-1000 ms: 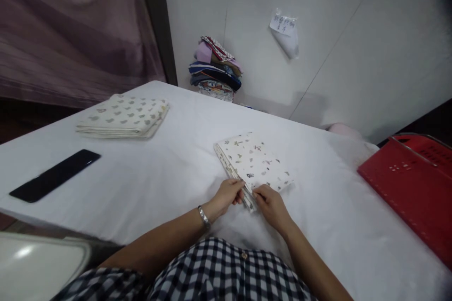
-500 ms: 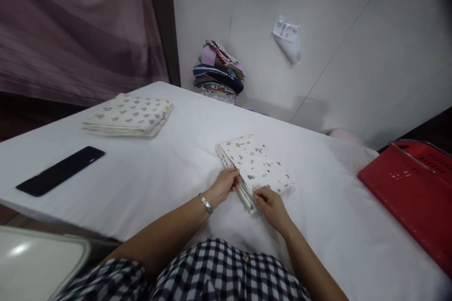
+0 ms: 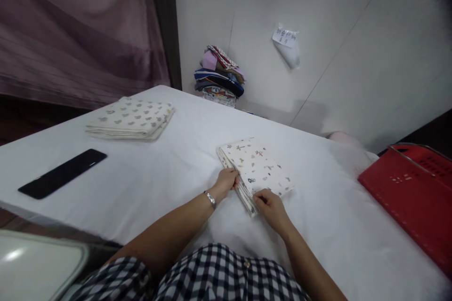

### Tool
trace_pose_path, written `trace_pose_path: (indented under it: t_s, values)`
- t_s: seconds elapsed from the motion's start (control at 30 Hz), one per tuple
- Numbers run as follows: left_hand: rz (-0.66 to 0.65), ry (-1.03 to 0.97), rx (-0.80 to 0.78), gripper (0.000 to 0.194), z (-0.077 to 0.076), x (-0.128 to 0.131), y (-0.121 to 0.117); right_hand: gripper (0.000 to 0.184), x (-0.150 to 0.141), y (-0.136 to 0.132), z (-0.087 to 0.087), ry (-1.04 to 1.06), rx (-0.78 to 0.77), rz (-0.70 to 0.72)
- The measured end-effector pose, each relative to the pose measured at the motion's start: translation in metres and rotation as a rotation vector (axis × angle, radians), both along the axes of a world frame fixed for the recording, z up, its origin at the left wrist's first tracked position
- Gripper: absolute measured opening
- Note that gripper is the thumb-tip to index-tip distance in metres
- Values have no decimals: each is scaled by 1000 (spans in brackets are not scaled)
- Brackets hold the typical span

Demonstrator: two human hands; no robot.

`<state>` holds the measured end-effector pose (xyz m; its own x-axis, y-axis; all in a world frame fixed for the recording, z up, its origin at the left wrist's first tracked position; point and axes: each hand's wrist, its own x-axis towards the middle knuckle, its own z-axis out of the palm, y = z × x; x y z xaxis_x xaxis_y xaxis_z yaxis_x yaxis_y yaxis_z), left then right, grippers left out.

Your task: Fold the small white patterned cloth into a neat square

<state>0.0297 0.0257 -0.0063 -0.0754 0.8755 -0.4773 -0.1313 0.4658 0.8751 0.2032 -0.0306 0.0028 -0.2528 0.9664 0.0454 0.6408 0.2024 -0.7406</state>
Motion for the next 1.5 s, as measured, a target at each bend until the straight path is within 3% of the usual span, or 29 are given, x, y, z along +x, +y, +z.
trace_pose_path:
  t_s: [0.9,1.27,1.5]
  values:
    - [72,14,67,26,1,-12,3,11,-13,-7,0,-396,92,107]
    - [60,44,108,25,-6,-13,7,13,-12,-9,-4,-347,152,102]
    - [28,79,128,32,-6,-12,11,16,-11,-6,-2,-262,65,24]
